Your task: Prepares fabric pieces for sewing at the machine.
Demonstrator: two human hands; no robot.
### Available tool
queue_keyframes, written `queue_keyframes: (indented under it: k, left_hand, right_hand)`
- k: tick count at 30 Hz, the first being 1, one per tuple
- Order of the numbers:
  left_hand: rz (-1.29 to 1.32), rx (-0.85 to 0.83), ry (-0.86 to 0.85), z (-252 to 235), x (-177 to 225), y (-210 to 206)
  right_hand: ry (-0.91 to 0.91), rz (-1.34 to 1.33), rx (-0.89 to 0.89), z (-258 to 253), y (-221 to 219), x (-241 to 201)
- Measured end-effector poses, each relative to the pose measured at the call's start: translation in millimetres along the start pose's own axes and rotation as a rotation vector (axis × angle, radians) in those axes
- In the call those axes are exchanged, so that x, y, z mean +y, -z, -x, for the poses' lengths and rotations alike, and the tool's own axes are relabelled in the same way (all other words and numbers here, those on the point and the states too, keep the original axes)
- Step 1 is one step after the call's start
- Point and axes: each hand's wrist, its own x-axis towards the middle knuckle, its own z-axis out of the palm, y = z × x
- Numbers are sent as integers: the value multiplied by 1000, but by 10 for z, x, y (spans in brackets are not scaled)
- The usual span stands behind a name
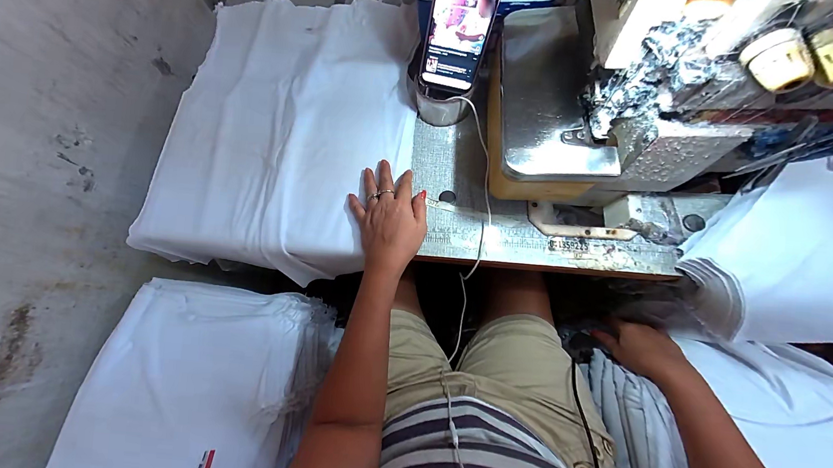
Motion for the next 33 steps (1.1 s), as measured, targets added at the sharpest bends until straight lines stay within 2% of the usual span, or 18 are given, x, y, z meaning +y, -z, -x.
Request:
queue_keyframes:
  k: [33]
  left_hand:
    - [0,5,-6,2,-7,-14]
  right_hand:
    - [7,6,1,-33,-27,32]
